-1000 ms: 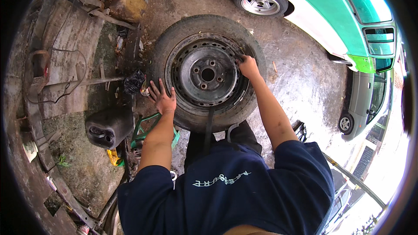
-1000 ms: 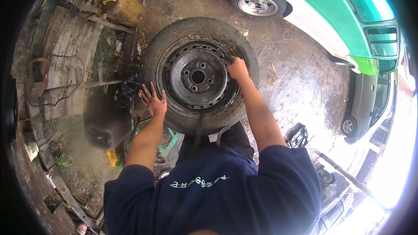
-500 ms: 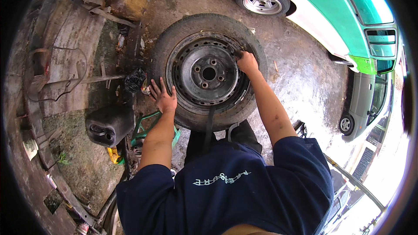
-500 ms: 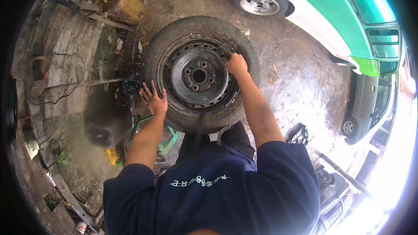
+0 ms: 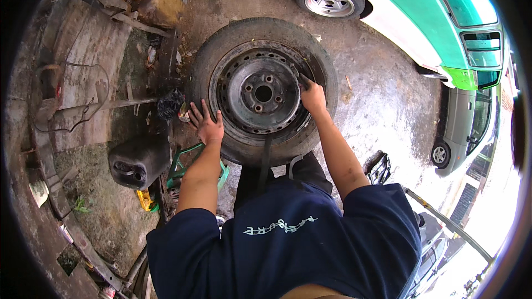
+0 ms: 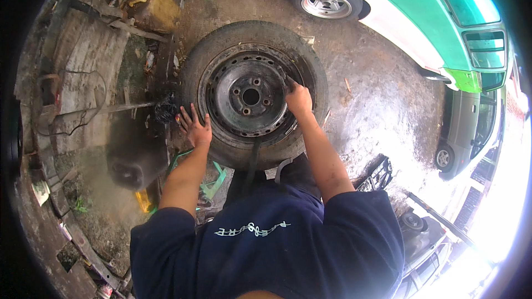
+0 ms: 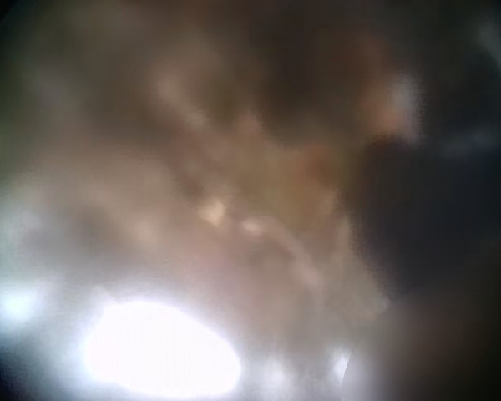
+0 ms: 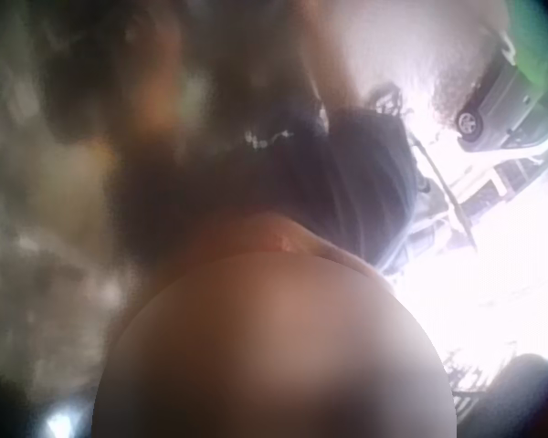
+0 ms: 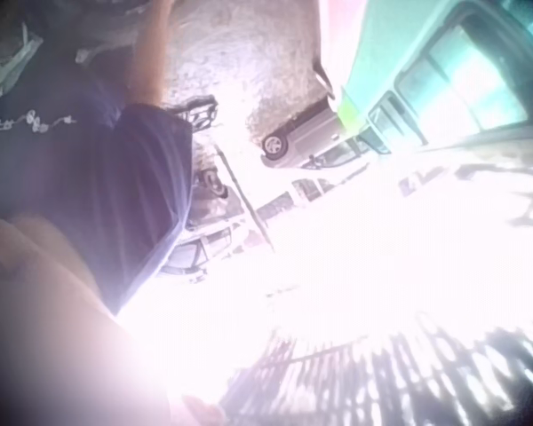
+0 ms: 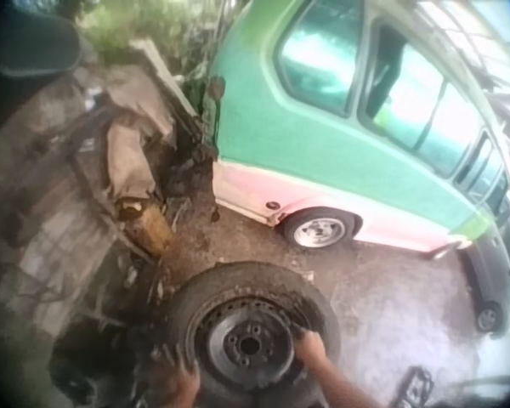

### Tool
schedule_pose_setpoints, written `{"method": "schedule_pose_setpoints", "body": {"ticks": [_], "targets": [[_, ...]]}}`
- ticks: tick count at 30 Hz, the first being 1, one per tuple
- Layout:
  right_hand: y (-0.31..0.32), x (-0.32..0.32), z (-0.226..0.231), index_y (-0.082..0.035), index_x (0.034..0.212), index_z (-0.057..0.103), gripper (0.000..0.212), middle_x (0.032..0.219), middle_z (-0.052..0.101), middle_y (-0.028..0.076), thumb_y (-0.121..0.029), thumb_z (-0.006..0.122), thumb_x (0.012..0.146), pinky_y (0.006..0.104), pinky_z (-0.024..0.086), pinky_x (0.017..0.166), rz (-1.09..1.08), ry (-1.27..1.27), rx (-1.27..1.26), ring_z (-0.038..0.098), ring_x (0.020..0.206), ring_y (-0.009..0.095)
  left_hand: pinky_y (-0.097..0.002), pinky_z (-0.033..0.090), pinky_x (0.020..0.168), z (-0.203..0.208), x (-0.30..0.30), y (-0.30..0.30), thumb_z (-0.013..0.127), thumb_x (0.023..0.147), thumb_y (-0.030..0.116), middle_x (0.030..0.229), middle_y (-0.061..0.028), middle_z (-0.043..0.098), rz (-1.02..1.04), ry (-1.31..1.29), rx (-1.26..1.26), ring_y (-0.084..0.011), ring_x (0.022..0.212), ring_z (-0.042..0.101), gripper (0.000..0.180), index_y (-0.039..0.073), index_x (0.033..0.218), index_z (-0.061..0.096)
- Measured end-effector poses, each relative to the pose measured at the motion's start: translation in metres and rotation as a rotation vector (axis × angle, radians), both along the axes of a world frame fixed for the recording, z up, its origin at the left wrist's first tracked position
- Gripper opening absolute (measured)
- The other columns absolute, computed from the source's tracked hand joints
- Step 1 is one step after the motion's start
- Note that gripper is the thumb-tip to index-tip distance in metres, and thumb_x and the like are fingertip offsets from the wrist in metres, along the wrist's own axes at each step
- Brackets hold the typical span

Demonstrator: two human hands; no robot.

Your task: The person uses a tire iron to pry the bead of a car tire off its rim. They repeatedly insert the tool between the tire and rim, lever the bead downward, and rotate the tire to continue the process around the circumference.

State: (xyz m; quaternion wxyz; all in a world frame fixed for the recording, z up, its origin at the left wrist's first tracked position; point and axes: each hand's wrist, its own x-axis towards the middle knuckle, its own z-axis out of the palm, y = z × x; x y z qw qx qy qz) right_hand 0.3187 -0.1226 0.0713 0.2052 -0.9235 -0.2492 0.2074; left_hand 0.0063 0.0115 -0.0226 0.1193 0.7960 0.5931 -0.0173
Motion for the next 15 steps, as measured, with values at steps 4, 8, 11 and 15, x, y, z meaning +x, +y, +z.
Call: {"method": "schedule_pose_setpoints", "body": {"ticks": [4,8,11,15], "targets": [[0.004,-0.002,-0.002,-0.021,0.119,0.065,0.036,0.098,0.066,0.023,-0.024,0.059,0.084,0.0456,0.051,0.084,-0.017,-0.025,-0.117,0.064,0.095,0.038,-0.0564,0.015,0.112,-0.006,-0.003,0.0,0.043,0.091,0.056,0.159,-0.0073,0.007,-0.017,-0.062,0.041,-0.0349,0.143,0.012,0.068,0.029,0.15,0.023],[0.008,0.01,-0.012,-0.021,0.118,0.066,0.038,0.1,0.067,0.021,-0.021,0.059,0.08,0.0454,0.052,0.085,-0.011,-0.073,-0.107,0.064,0.095,0.037,-0.0562,0.015,0.112,-0.007,-0.003,0.001,0.043,0.091,0.055,0.159,-0.007,0.008,-0.022,-0.057,0.073,-0.0345,0.144,0.012,0.068,0.03,0.15,0.023],[-0.002,0.012,-0.02,-0.019,0.116,0.066,0.037,0.1,0.067,0.022,-0.02,0.059,0.08,0.0453,0.052,0.085,0.014,-0.001,-0.163,0.064,0.095,0.038,-0.0543,0.013,0.113,-0.003,-0.001,0.002,0.042,0.091,0.056,0.159,-0.0072,0.007,-0.031,-0.024,0.072,-0.0343,0.144,0.011,0.068,0.029,0.15,0.022],[-0.007,0.016,-0.026,-0.014,0.115,0.066,0.037,0.099,0.066,0.025,-0.022,0.061,0.079,0.0464,0.051,0.084,0.035,-0.043,-0.109,0.064,0.096,0.039,-0.0514,0.01,0.115,0.005,-0.002,-0.002,0.039,0.093,0.057,0.159,-0.0076,0.007,-0.007,0.034,-0.011,-0.0345,0.144,0.009,0.067,0.029,0.151,0.021]]}}
